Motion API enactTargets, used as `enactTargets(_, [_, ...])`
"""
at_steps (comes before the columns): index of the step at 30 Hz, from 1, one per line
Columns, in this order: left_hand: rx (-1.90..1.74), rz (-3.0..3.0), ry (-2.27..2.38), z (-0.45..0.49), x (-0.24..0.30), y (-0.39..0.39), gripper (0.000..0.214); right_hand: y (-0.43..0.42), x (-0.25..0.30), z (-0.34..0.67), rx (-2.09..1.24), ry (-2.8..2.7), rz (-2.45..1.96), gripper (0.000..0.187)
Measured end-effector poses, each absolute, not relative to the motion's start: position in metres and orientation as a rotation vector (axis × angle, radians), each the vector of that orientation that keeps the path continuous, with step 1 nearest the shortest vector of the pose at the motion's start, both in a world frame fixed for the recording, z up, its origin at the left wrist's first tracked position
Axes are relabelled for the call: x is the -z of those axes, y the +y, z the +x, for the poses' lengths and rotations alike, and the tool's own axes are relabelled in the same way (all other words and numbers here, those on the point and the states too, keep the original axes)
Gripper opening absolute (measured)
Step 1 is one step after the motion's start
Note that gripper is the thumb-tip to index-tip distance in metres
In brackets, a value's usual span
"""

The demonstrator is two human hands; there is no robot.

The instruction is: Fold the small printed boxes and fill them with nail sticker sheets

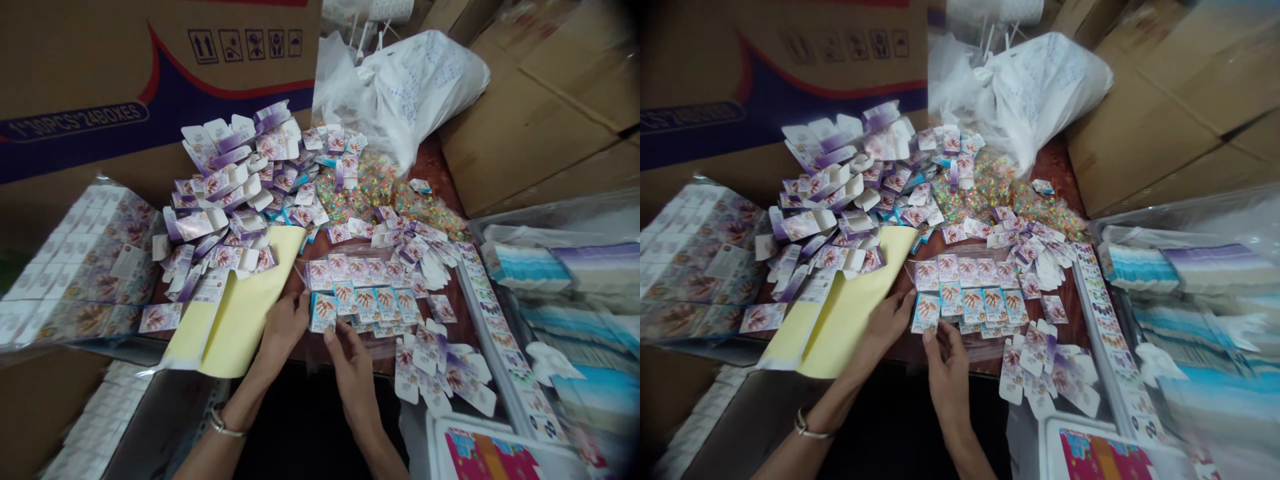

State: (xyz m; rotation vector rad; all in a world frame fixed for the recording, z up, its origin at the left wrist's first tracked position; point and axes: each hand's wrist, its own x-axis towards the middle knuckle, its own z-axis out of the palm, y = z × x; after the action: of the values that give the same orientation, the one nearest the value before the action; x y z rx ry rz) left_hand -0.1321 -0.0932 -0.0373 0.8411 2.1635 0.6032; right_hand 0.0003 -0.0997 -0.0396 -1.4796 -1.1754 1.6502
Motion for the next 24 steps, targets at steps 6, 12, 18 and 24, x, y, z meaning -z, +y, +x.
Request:
enactTargets(6, [-0.587, 0.831, 2.164, -0.134, 0.04, -0.092, 0.046, -0.097, 0.037, 0.0, -1.783, -0.988, -1.363, 0.034])
enactTargets(12, [-0.572, 0.815, 2.177, -0.135, 0.042, -0.09, 0.047, -0.101, 0.049, 0.008, -1.889, -0.918, -1.162, 0.035])
enactTargets(18, [-0.582, 0.83, 2.174, -0.134, 0.042, -0.091, 0.047, -0.1, 0.057, 0.002, -1.724, -0.93, -1.295, 0.027])
enactTargets(24, [-0.589, 0.865, 2.169, -0.134, 0.04, -0.092, 0.046, -0.098, 0.052, -0.003, -1.596, -1.079, -1.388, 0.025])
